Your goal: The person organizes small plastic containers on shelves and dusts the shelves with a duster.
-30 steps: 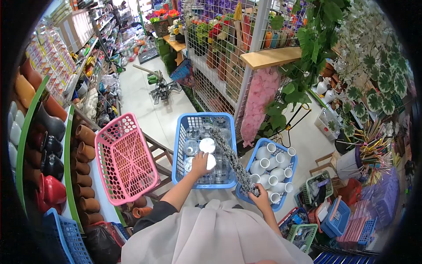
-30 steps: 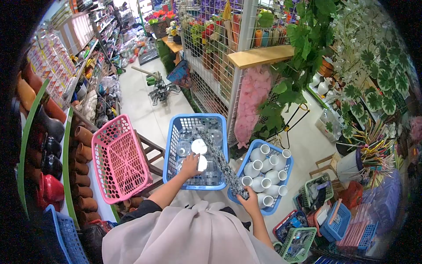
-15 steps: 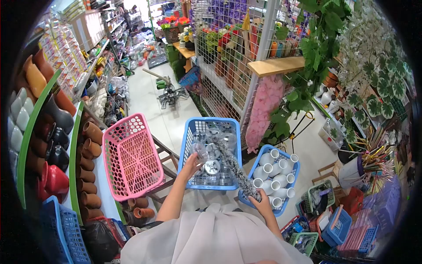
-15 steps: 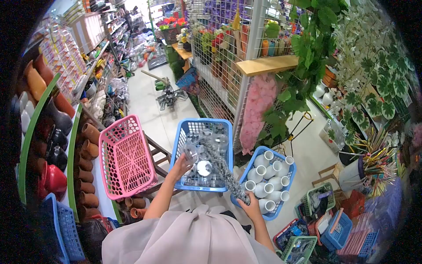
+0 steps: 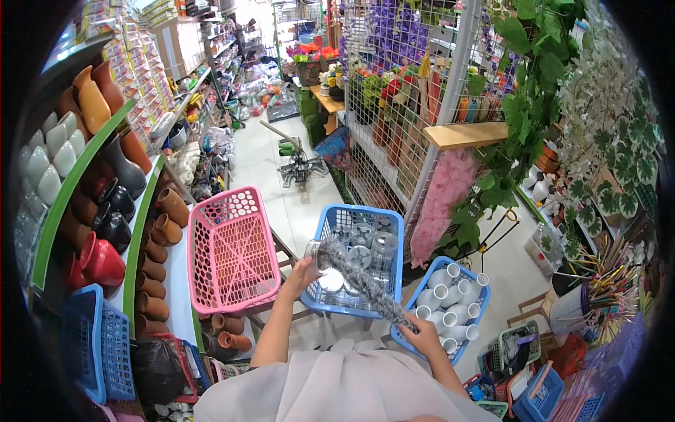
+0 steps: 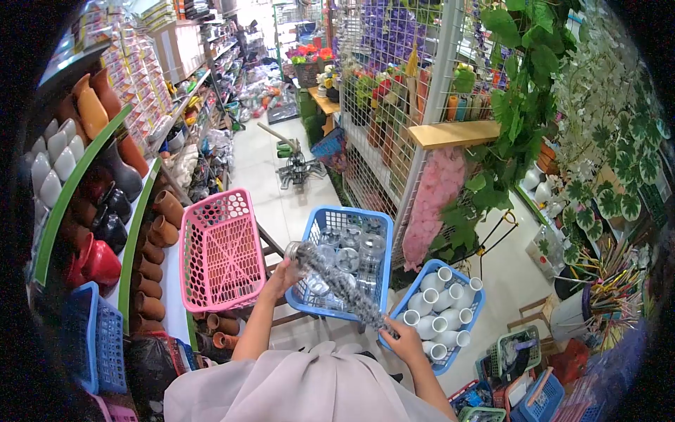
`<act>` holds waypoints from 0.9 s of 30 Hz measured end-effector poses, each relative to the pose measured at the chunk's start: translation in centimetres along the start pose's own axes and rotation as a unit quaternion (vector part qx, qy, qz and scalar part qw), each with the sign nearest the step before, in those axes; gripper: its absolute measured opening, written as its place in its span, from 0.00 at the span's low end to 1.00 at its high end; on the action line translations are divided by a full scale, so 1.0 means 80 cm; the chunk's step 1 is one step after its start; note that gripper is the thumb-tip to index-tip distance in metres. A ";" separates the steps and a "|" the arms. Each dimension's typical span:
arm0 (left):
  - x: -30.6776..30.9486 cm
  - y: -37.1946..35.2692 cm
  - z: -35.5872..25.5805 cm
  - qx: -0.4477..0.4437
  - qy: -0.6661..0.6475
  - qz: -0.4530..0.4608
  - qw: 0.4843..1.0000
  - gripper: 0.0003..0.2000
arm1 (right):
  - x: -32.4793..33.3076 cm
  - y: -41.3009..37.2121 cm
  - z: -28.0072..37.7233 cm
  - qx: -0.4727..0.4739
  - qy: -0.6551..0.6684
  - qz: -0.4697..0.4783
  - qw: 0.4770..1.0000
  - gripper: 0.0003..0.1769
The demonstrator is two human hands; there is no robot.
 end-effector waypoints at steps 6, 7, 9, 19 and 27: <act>-0.027 -0.029 -0.064 -0.056 0.079 0.017 0.995 0.43 | 0.010 -0.009 0.007 0.035 -0.067 0.064 0.995 0.25; -0.025 -0.024 -0.056 -0.068 0.043 0.024 0.996 0.44 | 0.013 -0.001 0.001 0.022 -0.054 0.031 0.998 0.25; -0.026 -0.017 -0.038 -0.045 0.073 0.029 0.996 0.44 | 0.014 0.002 -0.006 0.012 -0.043 -0.001 0.999 0.24; -0.006 -0.038 -0.068 -0.060 0.106 -0.041 0.992 0.34 | 0.030 0.002 0.002 0.028 -0.012 -0.038 0.999 0.24; -0.048 -0.059 -0.078 0.024 0.388 -0.011 0.921 0.43 | 0.026 0.010 0.036 0.074 -0.054 -0.021 0.996 0.23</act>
Point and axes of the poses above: each hand's wrist, its own y-axis towards the middle knuckle, its own x-axis out of the back of the hand, z = x × y, the point moved 5 cm from there along y, towards the middle knuckle, and after that the axes turned 1 degree about y, right-handed, at the moved point
